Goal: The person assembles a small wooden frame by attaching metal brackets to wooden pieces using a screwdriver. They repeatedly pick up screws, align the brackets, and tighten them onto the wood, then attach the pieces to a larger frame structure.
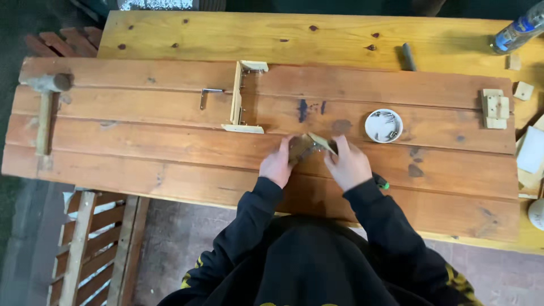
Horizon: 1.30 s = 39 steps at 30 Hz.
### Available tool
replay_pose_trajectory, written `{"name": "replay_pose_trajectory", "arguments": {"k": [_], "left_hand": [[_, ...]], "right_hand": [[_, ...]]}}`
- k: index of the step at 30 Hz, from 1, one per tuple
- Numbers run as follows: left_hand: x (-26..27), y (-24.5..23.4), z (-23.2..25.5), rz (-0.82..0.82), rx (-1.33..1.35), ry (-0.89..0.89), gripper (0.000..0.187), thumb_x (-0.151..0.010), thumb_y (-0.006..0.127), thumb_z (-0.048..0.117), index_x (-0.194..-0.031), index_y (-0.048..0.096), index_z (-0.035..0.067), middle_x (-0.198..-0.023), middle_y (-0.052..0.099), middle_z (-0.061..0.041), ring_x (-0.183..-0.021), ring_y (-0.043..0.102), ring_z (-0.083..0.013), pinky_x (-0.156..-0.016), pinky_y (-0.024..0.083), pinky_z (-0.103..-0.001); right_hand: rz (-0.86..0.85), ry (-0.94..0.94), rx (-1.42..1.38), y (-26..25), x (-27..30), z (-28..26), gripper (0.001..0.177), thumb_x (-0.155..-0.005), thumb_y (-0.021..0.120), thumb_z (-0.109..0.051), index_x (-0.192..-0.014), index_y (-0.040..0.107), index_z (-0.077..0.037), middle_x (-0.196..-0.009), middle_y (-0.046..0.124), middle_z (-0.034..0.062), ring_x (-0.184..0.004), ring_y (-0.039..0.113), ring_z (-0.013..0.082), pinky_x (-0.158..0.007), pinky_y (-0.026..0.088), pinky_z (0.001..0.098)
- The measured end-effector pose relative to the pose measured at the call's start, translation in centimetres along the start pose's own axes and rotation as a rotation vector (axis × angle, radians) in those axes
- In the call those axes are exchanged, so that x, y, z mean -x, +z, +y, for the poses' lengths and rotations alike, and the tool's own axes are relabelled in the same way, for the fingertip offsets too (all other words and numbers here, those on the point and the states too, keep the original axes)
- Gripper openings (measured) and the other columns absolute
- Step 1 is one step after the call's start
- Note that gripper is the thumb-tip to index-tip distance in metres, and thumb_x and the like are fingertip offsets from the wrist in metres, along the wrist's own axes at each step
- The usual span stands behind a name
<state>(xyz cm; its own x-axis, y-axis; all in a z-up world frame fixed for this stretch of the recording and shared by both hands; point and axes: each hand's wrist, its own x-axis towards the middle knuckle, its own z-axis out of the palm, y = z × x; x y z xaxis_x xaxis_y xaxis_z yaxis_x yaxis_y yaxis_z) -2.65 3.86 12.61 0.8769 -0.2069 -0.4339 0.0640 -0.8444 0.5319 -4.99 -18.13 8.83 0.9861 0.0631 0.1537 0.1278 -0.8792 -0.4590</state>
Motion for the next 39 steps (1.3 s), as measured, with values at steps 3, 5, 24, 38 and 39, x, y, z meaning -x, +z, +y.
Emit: {"name": "replay_pose_trajectory", "arguments": {"k": [3, 5, 24, 38, 39], "left_hand": [[-0.4, 0.0, -1.1, 0.011, -0.237, 0.109, 0.062, -0.102, 0.061, 0.018, -0.154, 0.027, 0.021, -0.129, 0.064, -0.016, -0.13, 0.058, -0.0352, -0.101, 0.055, -0.048], [-1.6, 0.9, -2.3, -0.044, -0.255, 0.165, 0.057, -0.103, 0.057, 0.017, -0.153, 0.032, 0.023, -0.129, 0.065, -0.013, -0.131, 0.057, -0.0325, -0.101, 0.056, -0.046], [-5.3, -3.2, -1.5, 0.156, -0.471, 0.575, 0.039, -0.101, 0.057, 0.03, -0.14, 0.053, 0.028, -0.106, 0.068, -0.013, -0.095, 0.074, -0.0398, -0.075, 0.063, -0.05], [-26.9, -17.3, -0.9, -0.056, -0.277, 0.787, 0.029, -0.102, 0.058, 0.04, -0.124, 0.071, 0.027, -0.115, 0.076, -0.005, -0.112, 0.068, -0.0368, -0.1, 0.052, -0.052], [-28.1, -17.4, -1.6, -0.099, -0.27, 0.754, 0.027, -0.103, 0.056, 0.037, -0.123, 0.071, 0.03, -0.115, 0.076, -0.004, -0.114, 0.067, -0.0353, -0.101, 0.051, -0.05]], "right_hand": [[0.073, 0.043, 0.182, 2.0, 2.9, 1.1, 0.036, -0.081, 0.076, -0.036, -0.112, 0.061, -0.025, -0.082, 0.067, 0.0039, -0.074, 0.073, 0.0283, -0.064, 0.061, 0.0401], [0.083, 0.055, 0.17, 3.5, 4.6, 1.6, 0.035, -0.081, 0.076, -0.034, -0.111, 0.062, -0.024, -0.081, 0.068, 0.0061, -0.076, 0.073, 0.0293, -0.069, 0.062, 0.0401], [0.201, 0.173, 0.041, 2.2, 2.5, -2.8, 0.021, -0.088, 0.072, -0.02, -0.106, 0.069, -0.009, -0.084, 0.066, 0.0108, -0.077, 0.073, 0.0349, -0.066, 0.061, 0.0431], [0.217, 0.412, 0.047, 6.4, -18.6, -2.6, 0.034, -0.073, 0.075, -0.028, -0.102, 0.073, -0.01, -0.1, 0.07, 0.0188, -0.08, 0.074, 0.0474, -0.065, 0.062, 0.0581], [0.179, 0.453, 0.044, 7.9, -19.3, -2.1, 0.038, -0.072, 0.079, -0.032, -0.104, 0.074, -0.012, -0.108, 0.07, 0.019, -0.082, 0.074, 0.0474, -0.067, 0.063, 0.0591]]}}
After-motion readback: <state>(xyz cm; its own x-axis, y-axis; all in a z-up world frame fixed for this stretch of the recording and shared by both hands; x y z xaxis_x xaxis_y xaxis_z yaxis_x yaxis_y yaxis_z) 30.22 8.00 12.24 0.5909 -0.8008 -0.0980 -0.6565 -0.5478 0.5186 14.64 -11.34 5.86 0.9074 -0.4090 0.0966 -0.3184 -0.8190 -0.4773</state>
